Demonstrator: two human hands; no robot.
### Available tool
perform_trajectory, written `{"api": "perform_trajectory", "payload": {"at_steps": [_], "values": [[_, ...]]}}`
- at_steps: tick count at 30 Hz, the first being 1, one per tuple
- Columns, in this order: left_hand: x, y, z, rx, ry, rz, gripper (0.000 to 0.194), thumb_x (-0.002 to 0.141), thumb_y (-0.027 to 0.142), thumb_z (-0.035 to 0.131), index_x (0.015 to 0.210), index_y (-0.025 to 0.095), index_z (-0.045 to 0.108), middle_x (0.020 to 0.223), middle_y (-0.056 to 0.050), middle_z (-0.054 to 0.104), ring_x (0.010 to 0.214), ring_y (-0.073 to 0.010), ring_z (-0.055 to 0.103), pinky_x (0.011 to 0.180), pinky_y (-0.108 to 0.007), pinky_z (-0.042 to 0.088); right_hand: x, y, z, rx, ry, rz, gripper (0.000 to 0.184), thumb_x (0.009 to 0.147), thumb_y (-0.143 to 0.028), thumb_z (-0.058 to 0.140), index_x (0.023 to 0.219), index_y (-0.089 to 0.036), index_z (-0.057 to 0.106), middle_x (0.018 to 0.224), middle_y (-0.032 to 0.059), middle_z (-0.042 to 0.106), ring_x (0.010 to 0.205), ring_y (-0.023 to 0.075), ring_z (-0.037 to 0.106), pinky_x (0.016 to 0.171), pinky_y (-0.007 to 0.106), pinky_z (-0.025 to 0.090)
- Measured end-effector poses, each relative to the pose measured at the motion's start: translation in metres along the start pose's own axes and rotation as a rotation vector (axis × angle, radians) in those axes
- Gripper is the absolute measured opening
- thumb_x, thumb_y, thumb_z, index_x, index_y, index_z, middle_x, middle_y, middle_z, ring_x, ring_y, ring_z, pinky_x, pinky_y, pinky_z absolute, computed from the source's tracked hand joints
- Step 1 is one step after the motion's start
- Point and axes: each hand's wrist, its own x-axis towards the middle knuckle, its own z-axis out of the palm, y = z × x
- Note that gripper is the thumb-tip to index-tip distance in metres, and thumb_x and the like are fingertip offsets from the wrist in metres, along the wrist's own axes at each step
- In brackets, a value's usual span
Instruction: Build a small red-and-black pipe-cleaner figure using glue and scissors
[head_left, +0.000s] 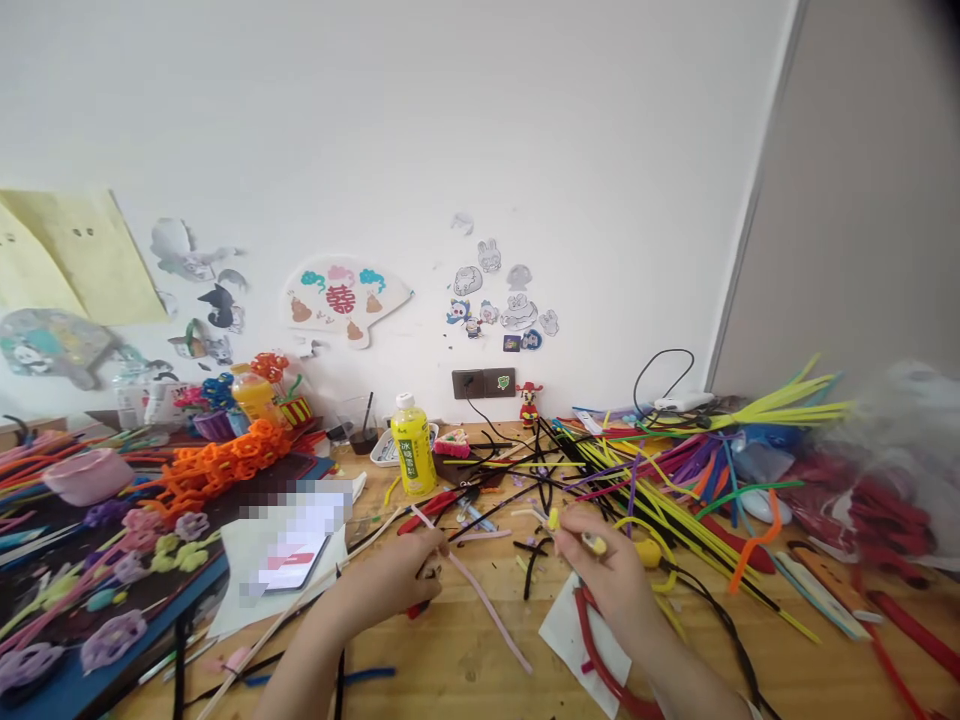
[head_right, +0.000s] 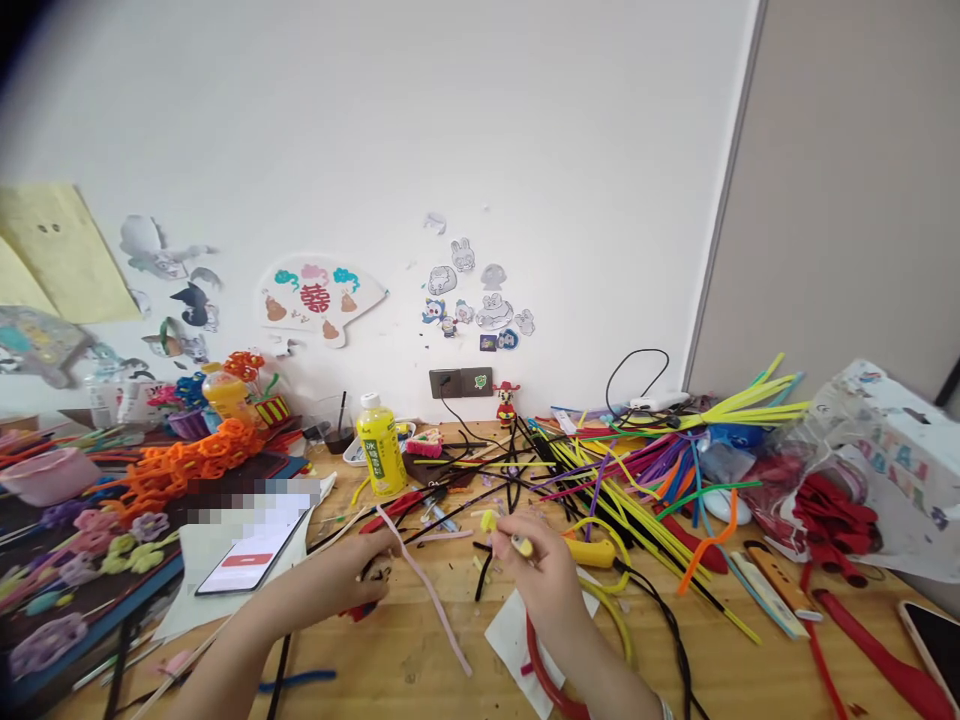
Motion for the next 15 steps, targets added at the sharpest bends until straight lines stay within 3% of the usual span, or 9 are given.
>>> {"api": "perform_trajectory", "payload": {"at_steps": [3,7,15], "values": [[0.001,0.010,-0.004,-0.300,-0.085,0.099,0.030,0.077,0.030,0.046,0.105,0.022,0.050,0.086,-0.002,0.064,0.068,-0.0155,0.061,0.054,-0.022,0.042,-0.003,-0.002,0.003,-0.115,-0.108,-0.077,0.012,0.074,-0.024,0.057,0.078,-0.021,0.068,0.080,0.0063,0.066,0.078,0.0217,0.058,0.072,0.032,0.044],[0.003,0.023,-0.001,-0.622,-0.097,0.179,0.031,0.078,0.030,0.051,0.107,0.021,0.044,0.101,-0.004,0.057,0.079,-0.0146,0.058,0.057,-0.021,0.043,-0.004,0.000,0.003,-0.314,-0.276,-0.196,0.026,0.071,-0.006,0.047,0.077,-0.021,0.066,0.074,0.0038,0.062,0.071,0.0183,0.056,0.064,0.028,0.041],[0.001,0.036,0.008,-0.889,-0.171,0.262,0.026,0.076,0.023,0.057,0.100,0.021,0.048,0.093,-0.001,0.052,0.073,-0.0127,0.053,0.055,-0.022,0.043,-0.004,0.007,0.001,-0.554,-0.235,-0.444,0.042,0.053,0.003,0.037,0.078,-0.018,0.064,0.071,0.0037,0.058,0.067,0.0172,0.050,0.060,0.026,0.036]]}}
